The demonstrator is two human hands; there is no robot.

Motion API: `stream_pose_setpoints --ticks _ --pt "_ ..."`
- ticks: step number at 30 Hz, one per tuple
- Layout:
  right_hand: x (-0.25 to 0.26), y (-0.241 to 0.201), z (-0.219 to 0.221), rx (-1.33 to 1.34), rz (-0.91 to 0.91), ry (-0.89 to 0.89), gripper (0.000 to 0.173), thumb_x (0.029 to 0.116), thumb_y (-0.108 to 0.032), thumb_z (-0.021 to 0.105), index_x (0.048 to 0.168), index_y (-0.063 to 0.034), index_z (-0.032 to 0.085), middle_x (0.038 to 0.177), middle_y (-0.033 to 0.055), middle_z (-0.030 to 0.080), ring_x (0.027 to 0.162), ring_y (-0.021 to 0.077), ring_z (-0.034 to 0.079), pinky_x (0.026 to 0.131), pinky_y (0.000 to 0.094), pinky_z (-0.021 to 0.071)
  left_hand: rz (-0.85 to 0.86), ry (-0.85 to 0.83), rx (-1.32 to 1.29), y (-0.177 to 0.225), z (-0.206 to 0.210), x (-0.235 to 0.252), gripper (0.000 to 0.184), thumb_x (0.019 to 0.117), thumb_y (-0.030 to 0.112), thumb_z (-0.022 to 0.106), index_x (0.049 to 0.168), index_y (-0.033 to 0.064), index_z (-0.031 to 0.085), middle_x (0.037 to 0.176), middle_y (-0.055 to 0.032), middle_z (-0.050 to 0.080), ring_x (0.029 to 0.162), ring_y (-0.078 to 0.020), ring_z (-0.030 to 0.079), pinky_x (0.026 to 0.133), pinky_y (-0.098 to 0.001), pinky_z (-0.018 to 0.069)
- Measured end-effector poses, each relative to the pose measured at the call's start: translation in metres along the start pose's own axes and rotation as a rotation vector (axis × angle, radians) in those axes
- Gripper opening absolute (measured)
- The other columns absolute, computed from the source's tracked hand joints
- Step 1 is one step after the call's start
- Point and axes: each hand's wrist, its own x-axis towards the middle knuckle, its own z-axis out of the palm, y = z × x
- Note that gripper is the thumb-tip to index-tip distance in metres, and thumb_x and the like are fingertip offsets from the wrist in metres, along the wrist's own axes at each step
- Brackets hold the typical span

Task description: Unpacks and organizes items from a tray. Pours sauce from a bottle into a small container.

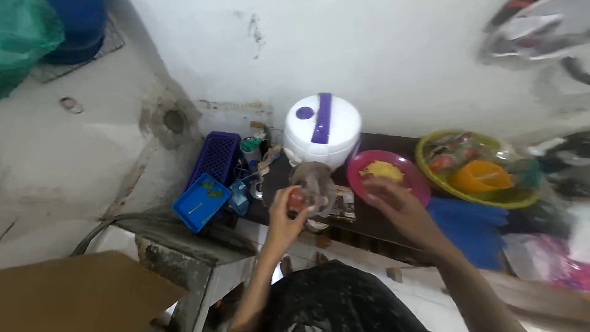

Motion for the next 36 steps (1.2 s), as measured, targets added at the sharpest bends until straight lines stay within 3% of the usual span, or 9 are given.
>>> stream_pose_setpoints --ticks 4,8,12,19,23,26,30,33,36 --pt "-0.013 0.014 0.004 0.025 0.035 -0.02 0.038 0.1 -0.017 0.053 0.122 0.0123 0.06 0.121 0.0232 0.063 0.1 0.0157 0.066 0.087 0.0304 0.0572 -0.065 -0.21 0.153 -0.011 0.024 0.022 0.048 0.0903 0.007 0.074 0.133 -0.01 0.058 0.127 -0.0276 0.061 0.105 -0.0289 0.067 0.092 -0.0365 0.0562" --pt "-0.023 0.019 0.005 0.04 0.078 -0.013 0.035 0.0983 -0.014 0.053 0.119 0.0133 0.061 0.116 0.0215 0.064 0.092 0.0099 0.066 0.081 0.0244 0.0567 -0.149 -0.27 0.197 -0.017 0.044 0.033 0.063 0.0957 0.01 0.069 0.15 -0.0081 0.042 0.142 -0.0309 0.053 0.126 -0.0385 0.059 0.108 -0.0466 0.0474" --pt "-0.027 0.017 0.0 0.035 0.106 0.012 0.032 0.0989 -0.012 0.052 0.118 0.0127 0.062 0.117 0.0207 0.064 0.094 0.0112 0.066 0.083 0.0252 0.0568 -0.132 -0.182 0.237 -0.021 0.05 0.026 0.057 0.0964 0.014 0.068 0.145 -0.0088 0.048 0.141 -0.0306 0.054 0.123 -0.039 0.061 0.104 -0.0459 0.0499" --pt "-0.031 0.021 -0.004 0.032 0.147 0.058 0.028 0.0998 -0.008 0.053 0.117 0.0112 0.064 0.118 0.021 0.065 0.094 0.0141 0.067 0.083 0.0268 0.0566 -0.052 0.026 0.24 -0.052 0.04 0.009 0.04 0.0918 0.002 0.066 0.129 -0.012 0.06 0.133 -0.0318 0.058 0.115 -0.0393 0.063 0.098 -0.0458 0.0525" --pt "-0.029 0.029 -0.001 -0.009 0.263 0.045 0.025 0.1021 -0.005 0.053 0.118 0.0111 0.064 0.117 0.0238 0.064 0.093 0.0196 0.066 0.082 0.0313 0.0558 -0.092 0.161 0.245 -0.061 0.028 -0.006 0.036 0.0931 0.0 0.062 0.126 -0.0135 0.059 0.127 -0.0321 0.06 0.101 -0.0339 0.066 0.087 -0.0411 0.0551" --pt "-0.021 0.044 0.009 0.054 0.562 -0.045 0.031 0.1085 -0.011 0.048 0.129 0.0105 0.058 0.122 0.0276 0.063 0.101 0.0297 0.066 0.088 0.0422 0.0541 -0.174 0.2 0.219 -0.072 0.018 -0.021 0.035 0.0943 0.0 0.061 0.126 -0.0143 0.058 0.122 -0.0307 0.061 0.093 -0.0279 0.066 0.081 -0.0365 0.0548" --pt "-0.005 0.075 0.04 0.343 0.948 0.069 0.047 0.1123 -0.024 0.042 0.149 0.0048 0.039 0.148 0.0314 0.046 0.13 0.0405 0.053 0.103 0.0518 0.0453 -0.341 0.191 0.139 -0.081 0.009 -0.041 0.035 0.0967 -0.001 0.058 0.128 -0.0145 0.055 0.127 -0.031 0.06 0.096 -0.0272 0.065 0.083 -0.0366 0.0535" --pt "0.008 0.097 0.064 0.422 1.046 0.178 0.056 0.1103 -0.03 0.047 0.153 0.0018 0.033 0.153 0.0291 0.041 0.137 0.0409 0.046 0.108 0.0559 0.0402 -0.42 0.159 0.095 -0.084 0.007 -0.051 0.034 0.0981 0.0 0.057 0.13 -0.0135 0.055 0.127 -0.0294 0.061 0.098 -0.0265 0.066 0.084 -0.0369 0.054" --pt "0.022 0.099 0.077 0.36 1.021 0.234 0.071 0.1048 -0.029 0.06 0.156 0.0053 0.025 0.154 0.0315 0.039 0.139 0.041 0.044 0.111 0.0545 0.0389 -0.473 0.079 0.044 -0.081 0.007 -0.054 0.037 0.0989 -0.001 0.055 0.133 -0.0145 0.051 0.126 -0.0298 0.061 0.099 -0.0273 0.066 0.085 -0.0374 0.0535"
